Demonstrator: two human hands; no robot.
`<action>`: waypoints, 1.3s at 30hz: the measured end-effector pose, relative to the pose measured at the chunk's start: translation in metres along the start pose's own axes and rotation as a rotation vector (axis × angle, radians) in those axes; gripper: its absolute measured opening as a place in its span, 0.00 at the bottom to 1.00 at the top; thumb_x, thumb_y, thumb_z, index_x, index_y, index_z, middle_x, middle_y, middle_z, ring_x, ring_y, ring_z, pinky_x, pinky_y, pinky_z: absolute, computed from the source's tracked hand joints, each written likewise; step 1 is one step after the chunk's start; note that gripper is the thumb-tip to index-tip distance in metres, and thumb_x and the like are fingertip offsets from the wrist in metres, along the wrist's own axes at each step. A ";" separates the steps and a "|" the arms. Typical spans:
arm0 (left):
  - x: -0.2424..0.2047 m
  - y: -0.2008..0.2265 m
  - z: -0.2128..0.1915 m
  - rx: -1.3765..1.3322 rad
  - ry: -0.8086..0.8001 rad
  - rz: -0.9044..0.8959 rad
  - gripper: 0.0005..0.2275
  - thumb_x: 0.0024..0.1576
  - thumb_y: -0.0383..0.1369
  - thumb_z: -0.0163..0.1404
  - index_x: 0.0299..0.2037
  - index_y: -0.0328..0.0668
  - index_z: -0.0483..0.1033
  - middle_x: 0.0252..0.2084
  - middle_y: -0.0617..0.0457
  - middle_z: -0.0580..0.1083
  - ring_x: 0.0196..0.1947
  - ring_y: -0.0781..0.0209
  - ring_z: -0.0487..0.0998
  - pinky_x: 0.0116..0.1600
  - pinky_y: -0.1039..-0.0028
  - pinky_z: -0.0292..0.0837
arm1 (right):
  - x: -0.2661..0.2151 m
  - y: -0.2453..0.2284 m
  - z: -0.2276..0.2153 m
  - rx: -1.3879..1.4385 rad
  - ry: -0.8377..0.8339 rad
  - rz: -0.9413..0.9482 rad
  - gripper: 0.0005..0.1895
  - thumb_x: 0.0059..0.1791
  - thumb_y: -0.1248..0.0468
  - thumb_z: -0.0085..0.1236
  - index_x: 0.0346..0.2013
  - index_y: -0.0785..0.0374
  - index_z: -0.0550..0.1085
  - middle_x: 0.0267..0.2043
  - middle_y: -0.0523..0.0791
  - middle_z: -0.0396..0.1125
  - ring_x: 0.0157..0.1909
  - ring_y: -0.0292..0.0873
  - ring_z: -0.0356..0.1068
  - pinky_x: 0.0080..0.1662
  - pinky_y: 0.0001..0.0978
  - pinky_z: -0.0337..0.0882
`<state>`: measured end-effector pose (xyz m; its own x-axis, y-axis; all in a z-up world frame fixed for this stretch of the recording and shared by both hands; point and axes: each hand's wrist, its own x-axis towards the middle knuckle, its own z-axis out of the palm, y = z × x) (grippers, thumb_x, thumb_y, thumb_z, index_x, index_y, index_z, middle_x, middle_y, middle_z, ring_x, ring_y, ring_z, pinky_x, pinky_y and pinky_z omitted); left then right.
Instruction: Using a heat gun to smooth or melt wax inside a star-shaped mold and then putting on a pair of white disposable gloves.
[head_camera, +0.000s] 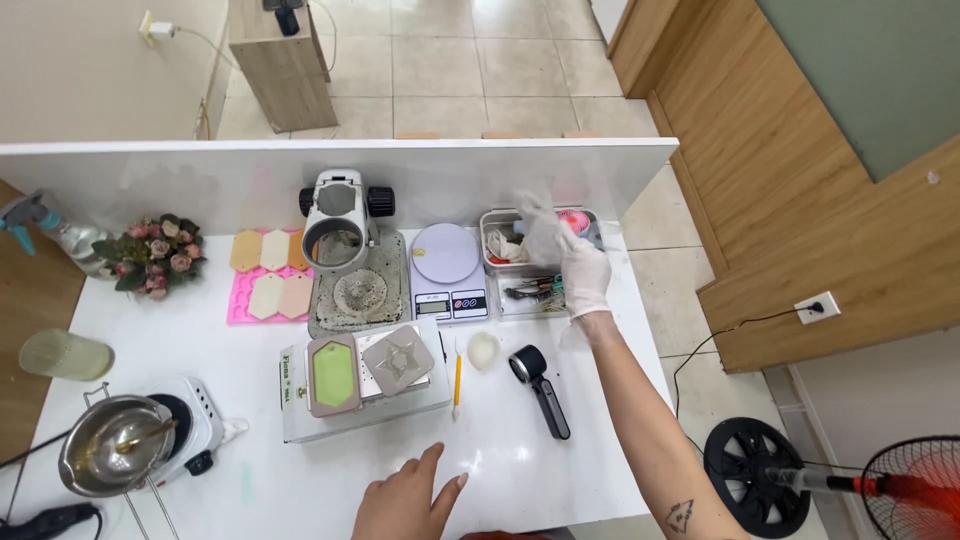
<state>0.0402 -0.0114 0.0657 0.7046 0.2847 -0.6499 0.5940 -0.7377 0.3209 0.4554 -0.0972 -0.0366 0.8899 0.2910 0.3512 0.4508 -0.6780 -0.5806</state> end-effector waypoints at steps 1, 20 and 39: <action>-0.003 0.001 -0.006 -0.007 -0.011 -0.030 0.29 0.63 0.55 0.38 0.70 0.50 0.56 0.50 0.45 0.76 0.51 0.54 0.80 0.60 0.57 0.70 | 0.005 -0.004 -0.006 0.006 0.010 0.000 0.13 0.55 0.54 0.58 0.52 0.50 0.81 0.38 0.50 0.74 0.37 0.52 0.74 0.40 0.40 0.71; 0.015 0.086 -0.057 -1.189 0.605 0.552 0.30 0.57 0.38 0.57 0.66 0.37 0.59 0.62 0.44 0.69 0.63 0.53 0.71 0.60 0.62 0.71 | -0.158 -0.179 -0.159 1.460 0.214 0.526 0.14 0.54 0.64 0.55 0.47 0.73 0.76 0.41 0.49 0.73 0.35 0.40 0.74 0.41 0.31 0.75; -0.027 0.063 -0.056 -1.127 1.082 0.441 0.08 0.64 0.32 0.52 0.47 0.37 0.73 0.46 0.52 0.76 0.47 0.64 0.78 0.52 0.72 0.74 | -0.179 -0.207 -0.214 1.081 -0.077 0.377 0.12 0.53 0.66 0.58 0.46 0.70 0.80 0.36 0.46 0.76 0.32 0.35 0.73 0.38 0.26 0.73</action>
<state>0.0806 -0.0313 0.1422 0.5277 0.8177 0.2301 -0.0927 -0.2138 0.9725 0.1880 -0.1536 0.1780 0.9660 0.2585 -0.0032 -0.0547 0.1923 -0.9798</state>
